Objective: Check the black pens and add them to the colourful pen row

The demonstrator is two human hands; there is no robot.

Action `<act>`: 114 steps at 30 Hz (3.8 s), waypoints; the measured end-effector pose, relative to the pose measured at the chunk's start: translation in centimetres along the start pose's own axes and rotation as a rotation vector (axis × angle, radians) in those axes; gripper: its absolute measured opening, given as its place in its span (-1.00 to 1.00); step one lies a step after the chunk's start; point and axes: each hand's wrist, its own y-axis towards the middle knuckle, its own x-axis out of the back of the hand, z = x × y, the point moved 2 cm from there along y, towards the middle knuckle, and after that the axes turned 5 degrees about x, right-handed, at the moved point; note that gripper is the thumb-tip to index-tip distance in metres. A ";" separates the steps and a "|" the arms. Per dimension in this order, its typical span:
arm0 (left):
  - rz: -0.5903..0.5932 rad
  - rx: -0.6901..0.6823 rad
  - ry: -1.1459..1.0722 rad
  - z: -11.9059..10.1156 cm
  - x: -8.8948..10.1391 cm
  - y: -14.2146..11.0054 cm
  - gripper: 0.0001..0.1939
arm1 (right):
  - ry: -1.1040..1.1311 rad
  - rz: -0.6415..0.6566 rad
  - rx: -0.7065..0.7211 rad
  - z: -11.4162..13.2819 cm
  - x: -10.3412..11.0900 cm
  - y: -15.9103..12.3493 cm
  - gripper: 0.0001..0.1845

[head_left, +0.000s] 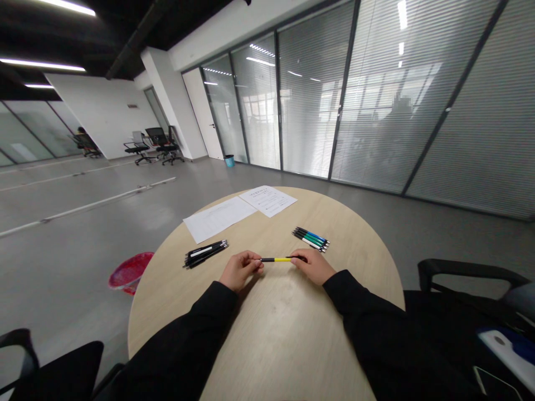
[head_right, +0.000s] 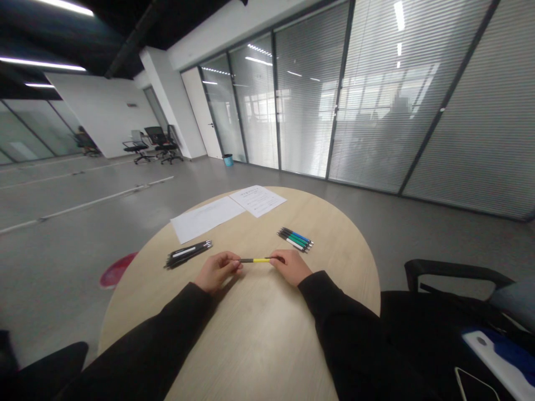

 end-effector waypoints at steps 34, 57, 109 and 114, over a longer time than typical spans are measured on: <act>-0.032 -0.212 0.228 0.0 -0.2 0.1 -0.74 | -0.221 0.032 0.071 0.2 -0.7 -0.2 -0.82; -0.067 -0.133 0.358 -0.8 -0.2 -0.4 -0.64 | -0.200 -0.009 0.093 0.2 -0.5 -0.2 -0.82; -0.161 -0.233 0.166 0.7 0.1 0.7 -0.87 | -0.166 -0.080 0.088 -0.1 0.0 -0.7 -0.77; -0.156 -0.312 0.665 0.4 -0.1 0.3 -0.92 | -0.173 -0.095 0.069 -0.2 0.0 -0.7 -0.77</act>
